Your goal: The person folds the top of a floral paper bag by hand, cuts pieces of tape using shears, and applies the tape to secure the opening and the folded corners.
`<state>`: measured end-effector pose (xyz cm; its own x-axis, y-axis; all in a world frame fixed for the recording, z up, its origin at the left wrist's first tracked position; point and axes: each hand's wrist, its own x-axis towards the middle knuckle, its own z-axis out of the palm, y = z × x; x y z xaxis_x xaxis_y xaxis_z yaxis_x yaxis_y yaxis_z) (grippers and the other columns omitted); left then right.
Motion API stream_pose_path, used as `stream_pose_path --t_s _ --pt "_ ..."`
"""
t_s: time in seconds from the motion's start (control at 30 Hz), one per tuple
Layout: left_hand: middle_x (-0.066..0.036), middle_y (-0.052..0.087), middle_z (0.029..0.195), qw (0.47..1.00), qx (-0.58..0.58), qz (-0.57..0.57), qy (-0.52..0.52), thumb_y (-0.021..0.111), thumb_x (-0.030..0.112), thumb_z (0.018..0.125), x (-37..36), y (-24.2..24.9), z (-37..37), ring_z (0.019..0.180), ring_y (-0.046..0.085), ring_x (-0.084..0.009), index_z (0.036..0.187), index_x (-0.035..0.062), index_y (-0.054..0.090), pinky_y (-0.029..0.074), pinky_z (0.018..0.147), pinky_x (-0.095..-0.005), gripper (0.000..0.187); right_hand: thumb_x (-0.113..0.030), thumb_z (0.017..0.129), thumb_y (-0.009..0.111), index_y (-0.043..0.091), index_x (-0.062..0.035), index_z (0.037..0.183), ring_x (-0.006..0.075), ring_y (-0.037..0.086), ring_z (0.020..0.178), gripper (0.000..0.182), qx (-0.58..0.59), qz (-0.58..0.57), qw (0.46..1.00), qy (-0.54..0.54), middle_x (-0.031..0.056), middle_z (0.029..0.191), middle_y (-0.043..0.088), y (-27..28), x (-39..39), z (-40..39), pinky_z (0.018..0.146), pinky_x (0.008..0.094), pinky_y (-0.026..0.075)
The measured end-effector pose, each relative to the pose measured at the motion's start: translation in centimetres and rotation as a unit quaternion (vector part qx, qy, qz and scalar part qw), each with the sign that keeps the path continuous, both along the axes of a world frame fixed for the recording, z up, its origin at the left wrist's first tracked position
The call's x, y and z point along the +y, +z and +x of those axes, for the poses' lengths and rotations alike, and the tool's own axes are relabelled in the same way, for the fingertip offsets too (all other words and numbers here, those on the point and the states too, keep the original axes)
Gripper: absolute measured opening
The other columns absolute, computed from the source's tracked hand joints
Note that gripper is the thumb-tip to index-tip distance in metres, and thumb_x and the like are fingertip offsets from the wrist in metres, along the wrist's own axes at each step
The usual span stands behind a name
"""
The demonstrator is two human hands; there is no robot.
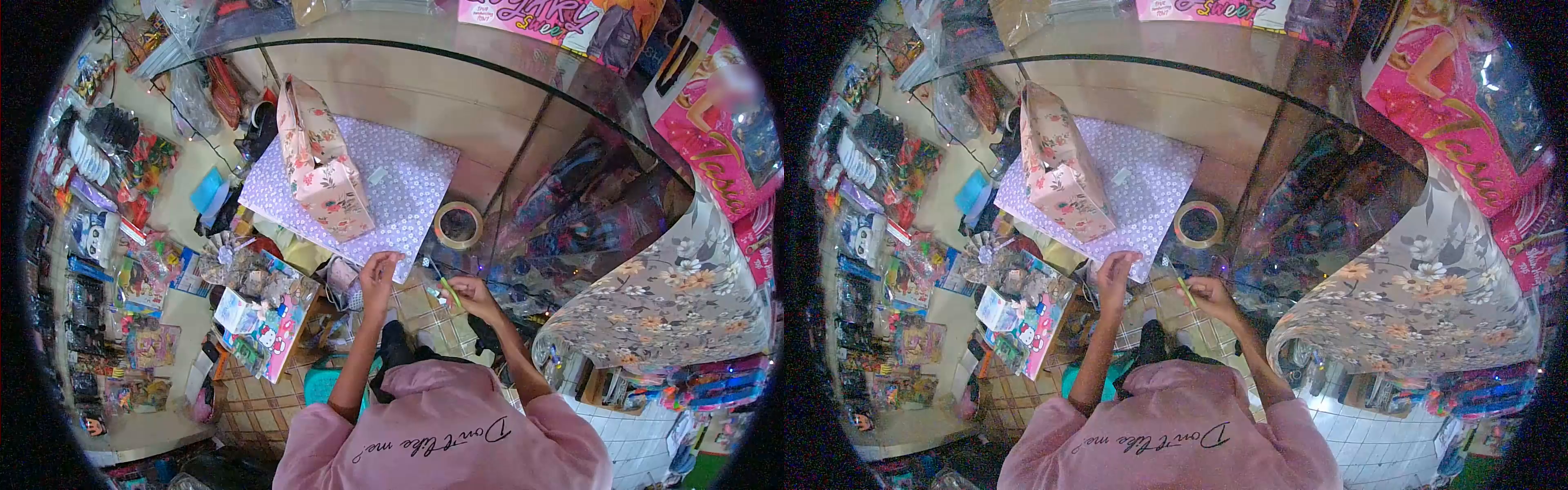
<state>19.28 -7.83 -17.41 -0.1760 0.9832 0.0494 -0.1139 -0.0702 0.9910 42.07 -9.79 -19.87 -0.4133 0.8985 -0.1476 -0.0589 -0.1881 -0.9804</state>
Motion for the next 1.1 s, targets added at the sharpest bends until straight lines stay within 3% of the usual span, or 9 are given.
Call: stream_pose_path --t_s 0.17,0.33,0.43,0.53,0.63,0.8,0.9,0.97,1.1 --pt "-0.011 0.068 0.101 0.983 0.159 0.087 0.0 0.064 0.008 0.089 -0.3 2.2 1.1 0.096 0.064 -0.0171 0.124 0.0041 0.054 0.047 0.089 -0.0318 0.036 -0.01 0.087 0.068 0.063 -0.0029 0.112 0.0063 0.056 0.074 0.027 -0.059 0.053 0.995 0.067 0.0006 0.086 0.065 1.5 0.0 0.0 0.068 0.023 0.045" --pt "-0.007 0.066 0.098 0.987 0.137 0.076 0.041 0.065 0.009 0.089 -0.5 3.1 1.3 0.084 0.061 -0.0133 0.124 0.0061 0.055 0.047 0.08 -0.0289 0.037 -0.006 0.079 0.069 0.059 -0.0033 0.116 0.0117 0.058 0.08 0.039 -0.197 0.151 0.964 0.093 0.0029 0.089 0.064 7.2 -0.3 -0.1 0.073 0.0308 0.047" --pt "-0.002 0.063 0.09 0.993 0.112 0.017 0.037 0.065 0.01 0.089 -1.2 4.5 0.2 0.076 0.055 -0.0083 0.118 0.005 0.06 0.043 0.07 -0.0239 0.03 -0.009 0.079 0.072 0.057 -0.0025 0.119 0.0155 0.06 0.091 0.043 -0.139 0.163 0.972 -0.098 0.0094 0.1 0.064 7.2 1.7 -0.7 0.079 0.0313 0.047" --pt "0.001 0.059 0.083 1.0 0.024 -0.001 0.015 0.064 0.012 0.091 -2.1 6.4 -0.1 0.072 0.05 -0.0047 0.111 0.0029 0.065 0.039 0.065 -0.0203 0.022 -0.007 0.073 0.074 0.058 -0.0005 0.12 0.0314 0.059 0.104 0.05 -0.294 0.347 0.869 -0.192 0.0195 0.112 0.06 9.4 6.7 -1.1 0.088 0.0386 0.047" --pt "0.002 0.058 0.08 0.999 -0.041 -0.006 -0.001 0.062 0.013 0.092 -2.9 8.9 -0.6 0.071 0.048 -0.0041 0.109 0.0008 0.066 0.037 0.063 -0.0193 0.021 -0.006 0.068 0.076 0.059 -0.0023 0.121 0.0426 0.055 0.107 0.055 -0.374 0.293 0.86 -0.185 0.0239 0.114 0.058 7.5 10.9 -1.5 0.094 0.0415 0.044" --pt "0.002 0.059 0.08 0.997 -0.053 -0.007 -0.051 0.061 0.016 0.094 -4.1 12.9 -2.0 0.071 0.049 -0.0052 0.108 -0.0002 0.066 0.037 0.063 -0.0201 0.023 -0.034 0.085 0.063 0.064 -0.0081 0.119 0.0342 0.043 0.124 0.042 -0.685 0.251 0.677 -0.1 0.0192 0.123 0.055 10.3 11.7 -3.4 0.106 0.0484 0.03" --pt "0.001 0.06 0.08 0.996 -0.079 -0.005 -0.049 0.061 0.016 0.094 -4.0 14.3 -2.7 0.07 0.049 -0.0051 0.106 -0.0005 0.067 0.037 0.061 -0.0203 0.021 -0.033 0.091 0.057 0.067 -0.0015 0.109 0.0343 0.044 0.125 0.038 -0.496 0.26 0.824 -0.089 0.0231 0.128 0.053 15.3 10.9 -4.3 0.105 0.0476 0.033" --pt "0.001 0.061 0.08 0.996 -0.07 0.008 -0.05 0.061 0.016 0.094 -3.6 14.8 -3.1 0.068 0.048 -0.0048 0.104 -0.0007 0.067 0.036 0.06 -0.0203 0.02 -0.027 0.091 0.06 0.068 -0.0017 0.106 0.0262 0.055 0.116 0.031 -0.195 0.257 0.946 -0.01 0.0207 0.125 0.058 18.8 9.4 -5.6 0.098 0.038 0.041" --pt "0.001 0.061 0.079 0.998 -0.043 0.001 -0.043 0.061 0.015 0.093 -2.7 15.6 -3.8 0.066 0.048 -0.0044 0.102 -0.001 0.067 0.037 0.059 -0.0202 0.019 -0.018 0.085 0.068 0.072 -0.0057 0.101 0.0174 0.064 0.086 0.02 -0.077 0.321 0.942 0.055 0.0133 0.097 0.069 21.8 7.6 -7.8 0.07 0.0277 0.047"
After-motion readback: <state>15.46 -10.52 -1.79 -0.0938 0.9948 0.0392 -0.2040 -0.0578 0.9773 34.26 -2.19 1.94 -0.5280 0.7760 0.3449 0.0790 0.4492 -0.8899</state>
